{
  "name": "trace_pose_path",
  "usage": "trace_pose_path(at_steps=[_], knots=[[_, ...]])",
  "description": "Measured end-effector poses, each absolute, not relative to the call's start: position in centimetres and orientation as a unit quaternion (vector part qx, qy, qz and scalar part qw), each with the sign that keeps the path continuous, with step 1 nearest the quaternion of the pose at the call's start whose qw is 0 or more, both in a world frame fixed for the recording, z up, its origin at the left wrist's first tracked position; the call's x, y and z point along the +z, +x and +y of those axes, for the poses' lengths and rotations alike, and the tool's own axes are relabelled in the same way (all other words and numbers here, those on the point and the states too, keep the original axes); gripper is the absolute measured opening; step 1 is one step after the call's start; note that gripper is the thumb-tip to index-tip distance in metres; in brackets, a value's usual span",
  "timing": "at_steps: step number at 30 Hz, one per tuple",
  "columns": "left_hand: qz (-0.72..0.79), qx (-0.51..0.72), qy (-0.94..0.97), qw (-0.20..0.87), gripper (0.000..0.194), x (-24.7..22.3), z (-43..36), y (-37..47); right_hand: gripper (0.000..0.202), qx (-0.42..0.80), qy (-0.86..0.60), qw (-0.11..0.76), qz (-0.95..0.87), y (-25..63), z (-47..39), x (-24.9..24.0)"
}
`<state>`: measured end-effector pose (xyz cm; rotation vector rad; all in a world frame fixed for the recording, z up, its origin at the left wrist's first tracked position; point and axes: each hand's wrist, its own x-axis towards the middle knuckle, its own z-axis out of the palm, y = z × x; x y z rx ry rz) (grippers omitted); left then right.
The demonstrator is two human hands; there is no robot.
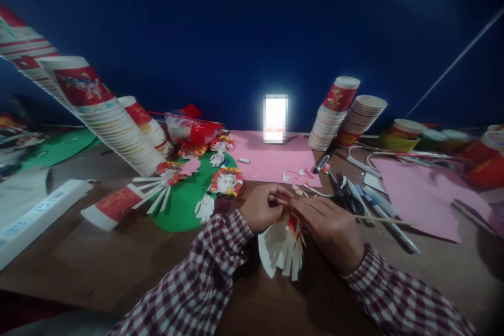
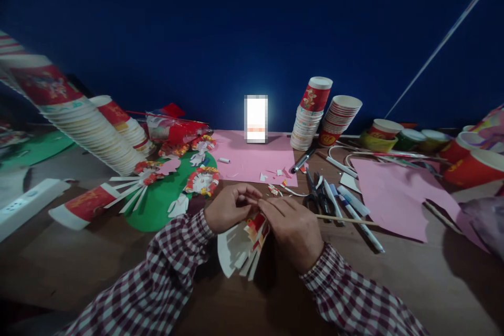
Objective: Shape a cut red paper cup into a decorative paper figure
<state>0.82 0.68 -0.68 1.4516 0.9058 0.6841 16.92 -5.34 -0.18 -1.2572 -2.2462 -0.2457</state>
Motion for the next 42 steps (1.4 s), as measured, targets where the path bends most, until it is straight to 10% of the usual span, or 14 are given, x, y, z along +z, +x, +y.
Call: trace_pose_path(at_steps=[42], knots=[[0.356,0.364,0.498,0.702,0.037,-3.3,1.9,0.8,0.031,-0.221,-0.485,0.270,-0.802,16.6,-4.8,-0.4]])
